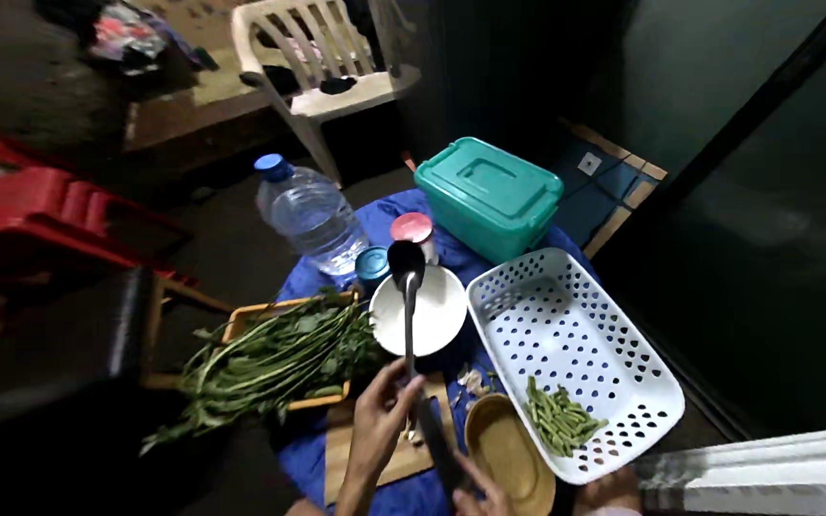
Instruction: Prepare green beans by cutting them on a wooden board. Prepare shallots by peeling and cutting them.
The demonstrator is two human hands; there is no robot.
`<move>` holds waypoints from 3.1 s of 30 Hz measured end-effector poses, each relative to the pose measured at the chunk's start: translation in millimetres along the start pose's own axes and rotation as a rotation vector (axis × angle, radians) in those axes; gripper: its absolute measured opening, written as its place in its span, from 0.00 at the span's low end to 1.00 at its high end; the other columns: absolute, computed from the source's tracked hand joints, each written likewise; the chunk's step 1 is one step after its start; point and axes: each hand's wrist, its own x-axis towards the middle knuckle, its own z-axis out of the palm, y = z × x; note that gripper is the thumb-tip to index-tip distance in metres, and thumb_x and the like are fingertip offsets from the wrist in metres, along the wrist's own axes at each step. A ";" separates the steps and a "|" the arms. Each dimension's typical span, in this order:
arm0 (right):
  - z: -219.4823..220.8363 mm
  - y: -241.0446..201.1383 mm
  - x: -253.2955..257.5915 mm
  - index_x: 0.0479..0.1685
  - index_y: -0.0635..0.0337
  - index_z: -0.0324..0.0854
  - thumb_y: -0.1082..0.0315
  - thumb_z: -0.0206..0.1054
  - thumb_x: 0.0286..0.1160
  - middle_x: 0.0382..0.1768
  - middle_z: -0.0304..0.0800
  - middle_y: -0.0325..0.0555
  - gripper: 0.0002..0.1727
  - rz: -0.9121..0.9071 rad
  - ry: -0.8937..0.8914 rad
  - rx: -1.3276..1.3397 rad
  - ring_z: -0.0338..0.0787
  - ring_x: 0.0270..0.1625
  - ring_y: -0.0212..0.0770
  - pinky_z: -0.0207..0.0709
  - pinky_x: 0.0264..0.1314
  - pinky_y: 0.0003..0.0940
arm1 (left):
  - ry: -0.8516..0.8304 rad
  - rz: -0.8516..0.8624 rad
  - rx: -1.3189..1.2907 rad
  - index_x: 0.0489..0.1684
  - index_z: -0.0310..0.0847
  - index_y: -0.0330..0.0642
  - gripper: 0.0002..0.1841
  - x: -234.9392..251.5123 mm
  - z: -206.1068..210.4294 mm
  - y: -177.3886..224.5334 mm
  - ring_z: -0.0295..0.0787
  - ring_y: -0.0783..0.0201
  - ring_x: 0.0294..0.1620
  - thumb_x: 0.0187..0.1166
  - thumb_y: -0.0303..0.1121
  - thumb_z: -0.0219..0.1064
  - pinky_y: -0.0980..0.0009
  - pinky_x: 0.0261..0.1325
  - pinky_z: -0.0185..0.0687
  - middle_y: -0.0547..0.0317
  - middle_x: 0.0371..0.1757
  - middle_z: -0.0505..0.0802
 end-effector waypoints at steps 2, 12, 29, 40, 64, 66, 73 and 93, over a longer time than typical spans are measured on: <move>-6.4 -3.6 -2.3 0.88 0.59 0.65 0.69 0.60 0.86 0.46 0.91 0.55 0.30 0.035 0.027 0.016 0.86 0.25 0.36 0.85 0.30 0.35 | 0.058 -0.116 0.012 0.62 0.83 0.30 0.20 -67.8 -26.8 -13.7 0.86 0.78 0.30 0.76 0.34 0.72 0.79 0.33 0.85 0.58 0.48 0.93; -61.5 3.3 -42.1 0.85 0.61 0.69 0.73 0.63 0.81 0.44 0.91 0.54 0.30 -0.105 0.287 -0.110 0.84 0.19 0.34 0.84 0.22 0.31 | -0.121 -0.524 -0.106 0.62 0.82 0.31 0.20 -215.0 3.2 -40.1 0.87 0.67 0.27 0.75 0.31 0.74 0.68 0.32 0.87 0.53 0.39 0.93; -95.7 17.5 -95.6 0.84 0.66 0.69 0.75 0.61 0.81 0.47 0.90 0.56 0.29 -0.194 0.470 -0.107 0.84 0.19 0.31 0.85 0.22 0.29 | -0.441 -0.590 0.075 0.51 0.80 0.31 0.25 -189.9 99.6 -58.3 0.92 0.56 0.30 0.67 0.41 0.83 0.57 0.41 0.91 0.47 0.34 0.91; -85.3 6.1 -95.8 0.84 0.62 0.70 0.75 0.62 0.82 0.45 0.90 0.53 0.29 -0.146 0.376 -0.125 0.85 0.20 0.32 0.86 0.24 0.29 | -0.104 -0.349 0.230 0.55 0.87 0.31 0.16 -150.7 34.6 -75.3 0.94 0.52 0.43 0.84 0.37 0.67 0.53 0.52 0.90 0.43 0.47 0.94; 8.6 53.9 -32.1 0.84 0.50 0.73 0.65 0.58 0.87 0.59 0.88 0.56 0.26 0.069 -0.248 -0.449 0.91 0.38 0.44 0.87 0.44 0.42 | -0.008 -0.473 0.454 0.59 0.87 0.29 0.17 -86.8 -63.1 -139.7 0.90 0.44 0.59 0.73 0.25 0.74 0.48 0.68 0.81 0.36 0.55 0.92; 8.5 54.4 -32.9 0.84 0.51 0.73 0.65 0.58 0.87 0.61 0.87 0.56 0.26 0.066 -0.255 -0.446 0.91 0.37 0.43 0.87 0.44 0.41 | 0.011 -0.496 0.426 0.58 0.87 0.30 0.16 -88.6 -63.6 -136.7 0.90 0.46 0.58 0.73 0.25 0.74 0.49 0.69 0.81 0.38 0.55 0.93; -5.4 33.9 -53.6 0.83 0.53 0.74 0.67 0.58 0.86 0.58 0.87 0.59 0.26 -0.039 -0.210 -0.524 0.92 0.40 0.47 0.88 0.47 0.43 | 0.035 -0.430 0.309 0.61 0.86 0.29 0.17 -92.6 -49.8 -111.1 0.92 0.50 0.57 0.74 0.25 0.75 0.54 0.67 0.83 0.40 0.55 0.93; -64.1 -40.6 -123.2 0.88 0.61 0.65 0.69 0.55 0.88 0.57 0.84 0.62 0.28 0.278 0.144 -0.468 0.90 0.31 0.44 0.88 0.40 0.40 | -0.469 -0.340 0.422 0.52 0.88 0.29 0.11 -55.7 109.9 -54.0 0.88 0.43 0.60 0.78 0.28 0.69 0.46 0.68 0.79 0.36 0.54 0.92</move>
